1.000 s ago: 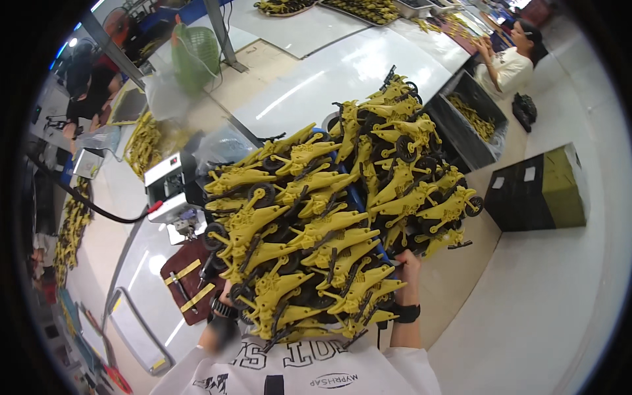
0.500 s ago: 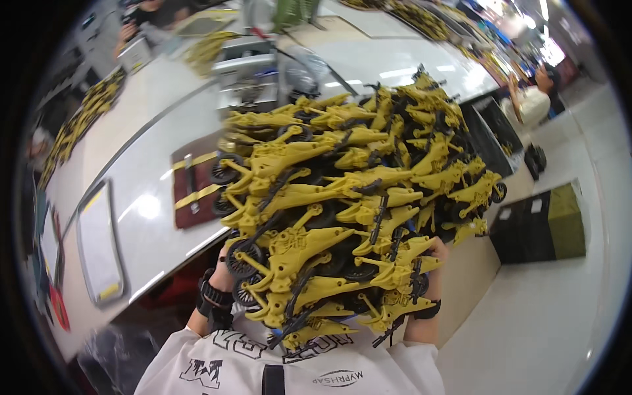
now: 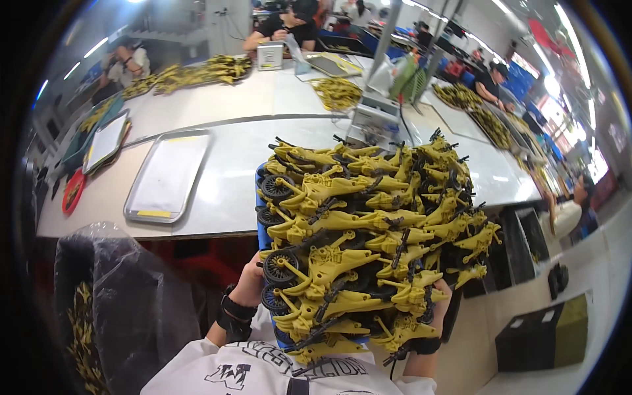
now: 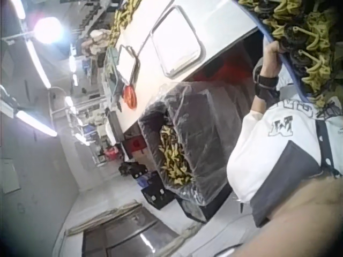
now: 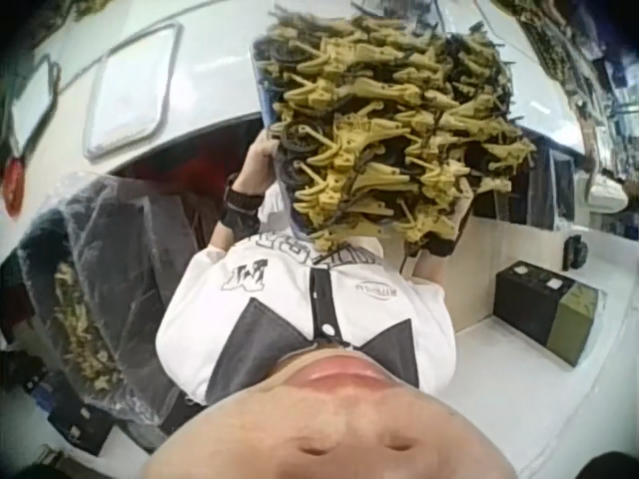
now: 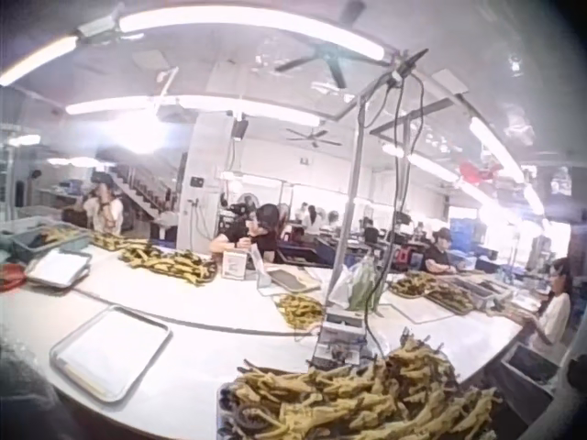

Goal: Assembling and finishing plastic toy motorcycles using a hand-held thermal tool.

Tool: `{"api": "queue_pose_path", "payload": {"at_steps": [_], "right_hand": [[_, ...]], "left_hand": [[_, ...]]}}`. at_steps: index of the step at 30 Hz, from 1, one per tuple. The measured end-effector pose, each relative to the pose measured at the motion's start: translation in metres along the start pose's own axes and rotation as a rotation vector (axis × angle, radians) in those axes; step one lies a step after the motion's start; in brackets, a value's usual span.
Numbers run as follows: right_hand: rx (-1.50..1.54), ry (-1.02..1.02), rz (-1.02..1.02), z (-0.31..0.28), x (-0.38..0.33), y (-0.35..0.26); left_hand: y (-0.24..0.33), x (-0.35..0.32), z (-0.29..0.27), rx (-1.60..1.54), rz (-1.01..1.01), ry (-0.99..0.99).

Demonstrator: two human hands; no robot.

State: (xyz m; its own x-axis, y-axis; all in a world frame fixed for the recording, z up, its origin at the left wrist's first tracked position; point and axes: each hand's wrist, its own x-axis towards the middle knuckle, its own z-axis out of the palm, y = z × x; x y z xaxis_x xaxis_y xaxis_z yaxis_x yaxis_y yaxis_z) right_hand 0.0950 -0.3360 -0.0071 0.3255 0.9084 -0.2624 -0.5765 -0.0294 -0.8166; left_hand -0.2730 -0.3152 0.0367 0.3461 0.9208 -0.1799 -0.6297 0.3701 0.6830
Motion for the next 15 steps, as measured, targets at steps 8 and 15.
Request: {"api": "queue_pose_path", "payload": {"at_steps": [8, 15], "right_hand": [[-0.117, -0.286, -0.110, -0.045, 0.067, 0.014], [-0.348, -0.488, -0.323, 0.015, 0.068, 0.010]], "left_hand": [[-0.030, -0.030, 0.009, -0.088, 0.218, 0.072], [-0.049, -0.077, 0.029, -0.121, 0.482, 0.200]]}}
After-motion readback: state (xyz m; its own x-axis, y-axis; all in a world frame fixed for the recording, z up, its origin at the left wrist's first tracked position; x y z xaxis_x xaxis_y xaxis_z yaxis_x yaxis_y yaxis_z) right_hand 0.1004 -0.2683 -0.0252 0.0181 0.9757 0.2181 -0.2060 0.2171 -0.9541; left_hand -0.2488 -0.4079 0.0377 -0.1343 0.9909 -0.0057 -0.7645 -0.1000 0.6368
